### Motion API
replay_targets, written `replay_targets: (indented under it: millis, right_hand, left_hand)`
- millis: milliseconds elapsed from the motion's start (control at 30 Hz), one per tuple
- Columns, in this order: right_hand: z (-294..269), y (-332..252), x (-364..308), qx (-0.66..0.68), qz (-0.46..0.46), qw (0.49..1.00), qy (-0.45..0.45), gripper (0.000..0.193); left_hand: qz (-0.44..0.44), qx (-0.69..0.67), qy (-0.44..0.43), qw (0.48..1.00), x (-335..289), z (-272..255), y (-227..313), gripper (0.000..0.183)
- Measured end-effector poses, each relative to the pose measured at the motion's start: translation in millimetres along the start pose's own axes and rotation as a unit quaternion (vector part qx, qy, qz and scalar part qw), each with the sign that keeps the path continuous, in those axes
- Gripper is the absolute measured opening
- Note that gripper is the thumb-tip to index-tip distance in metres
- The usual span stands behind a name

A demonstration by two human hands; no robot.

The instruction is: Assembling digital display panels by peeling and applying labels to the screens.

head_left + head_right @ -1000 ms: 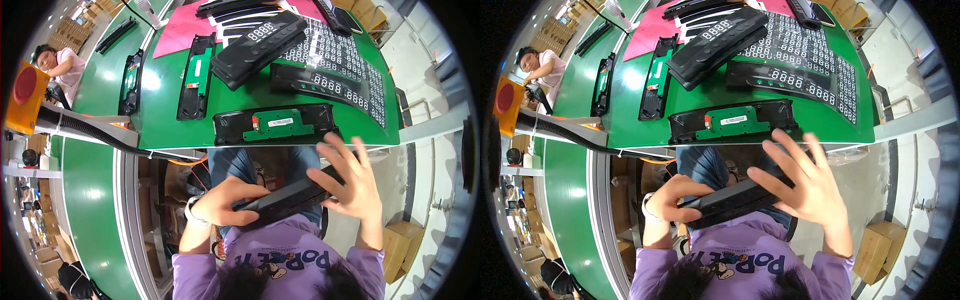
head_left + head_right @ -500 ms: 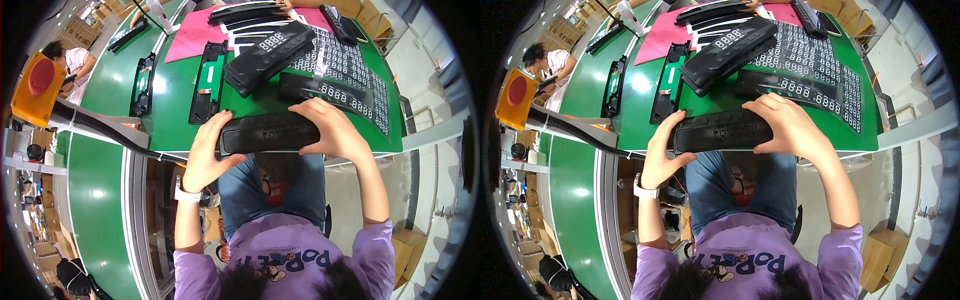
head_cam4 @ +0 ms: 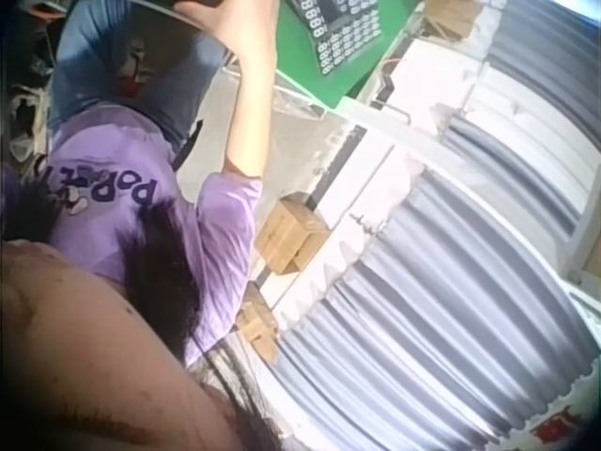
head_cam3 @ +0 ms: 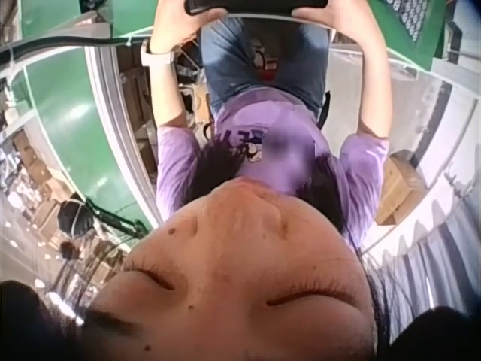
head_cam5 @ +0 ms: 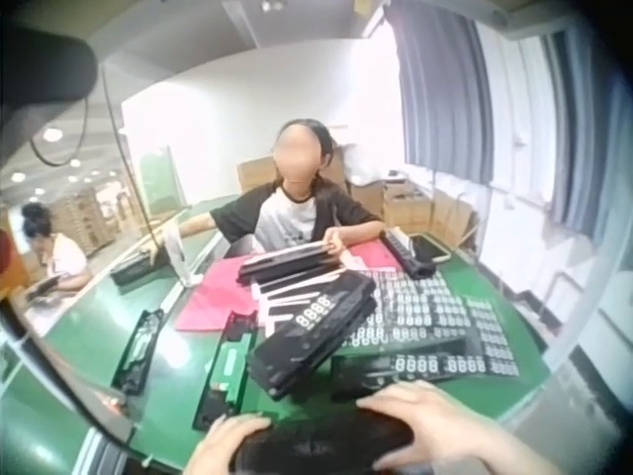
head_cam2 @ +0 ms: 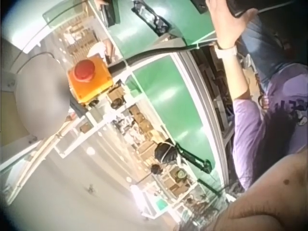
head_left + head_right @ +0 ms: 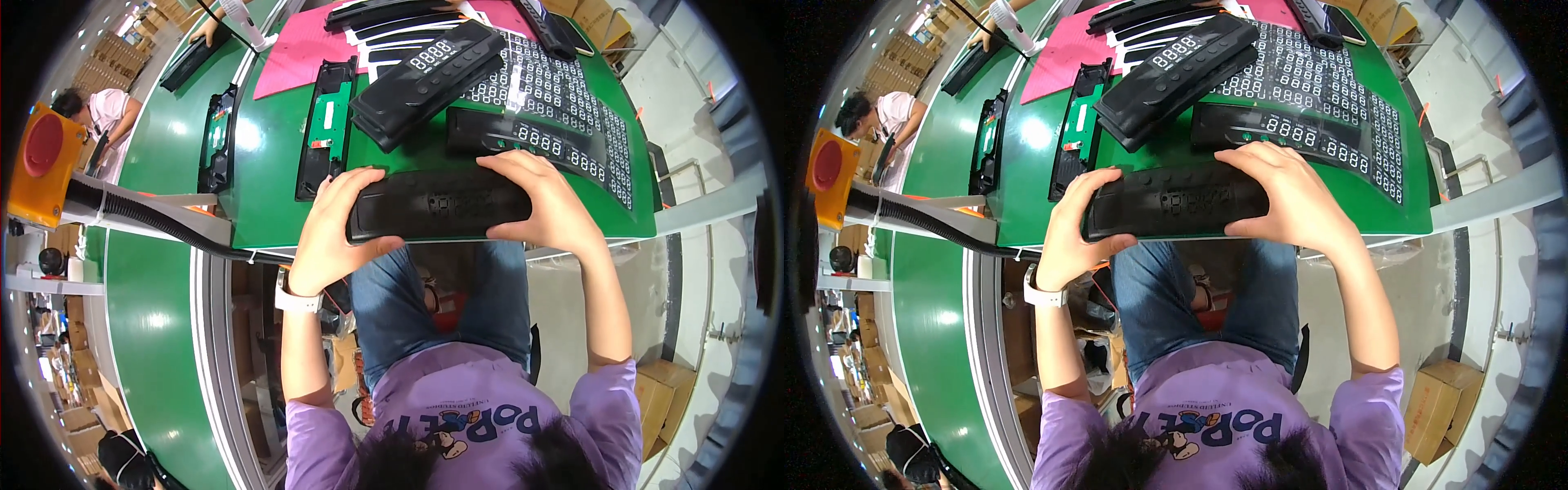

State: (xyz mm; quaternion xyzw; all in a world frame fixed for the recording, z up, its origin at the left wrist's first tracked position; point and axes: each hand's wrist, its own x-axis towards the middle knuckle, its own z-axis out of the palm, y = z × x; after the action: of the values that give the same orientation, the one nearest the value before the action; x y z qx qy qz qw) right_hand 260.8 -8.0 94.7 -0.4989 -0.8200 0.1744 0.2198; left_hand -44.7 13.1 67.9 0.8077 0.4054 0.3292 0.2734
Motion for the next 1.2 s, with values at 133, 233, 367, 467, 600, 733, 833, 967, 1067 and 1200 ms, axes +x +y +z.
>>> replay_targets:
  millis: [133,233,367,467,600,733,833,967,1067,1200]
  right_hand:
    - [2.4,4.4,1.7,-0.018,-0.014,1.0,-0.006,0.082]
    - [1.7,5.8,1.6,-0.02,-0.033,0.999,-0.006,0.079]
    - [4.9,1.3,-6.9,-0.06,-0.027,0.998,-0.004,0.082]
    - [31.3,-33.0,-3.0,-0.091,-0.122,0.987,0.053,0.088]
    - [95.8,-74.2,-5.4,-0.032,-0.153,0.986,0.056,0.081]
    - [94.8,-64.9,-20.9,-0.152,-0.073,0.983,0.072,0.071]
    - [64.3,-41.8,-53.3,-0.252,0.092,0.96,0.086,0.068]
    - [52.6,-47.5,-63.8,-0.171,0.154,0.954,0.189,0.066]
    - [74.3,-62.3,-33.1,-0.131,-0.063,0.967,0.209,0.058]
    - [80.7,-50.9,-36.8,-0.106,-0.021,0.978,0.179,0.06]
  left_hand:
    - [0.018,0.073,-0.04,0.996,4.1,-2.3,-2.9,0.076]
    - [0.03,0.087,-0.048,0.995,2.8,-2.4,-4.0,0.076]
    - [-0.004,0.055,-0.024,0.998,-1.8,2.4,0.5,0.077]
    - [0.008,0.072,-0.001,0.997,-3.1,6.9,-5.9,0.078]
    - [0.025,0.041,0.011,0.999,-1.4,11.0,-21.2,0.074]
    - [-0.006,0.01,0.025,1.0,-7.1,13.1,-13.7,0.07]
    - [-0.004,0.004,0.024,1.0,-7.1,12.3,-13.7,0.071]
    - [0.001,-0.011,0.023,1.0,0.0,16.2,-10.8,0.071]
    - [0.001,-0.019,0.026,0.999,-2.8,16.5,-18.9,0.069]
    - [-0.016,-0.033,0.028,0.999,-10.4,14.8,-24.1,0.065]
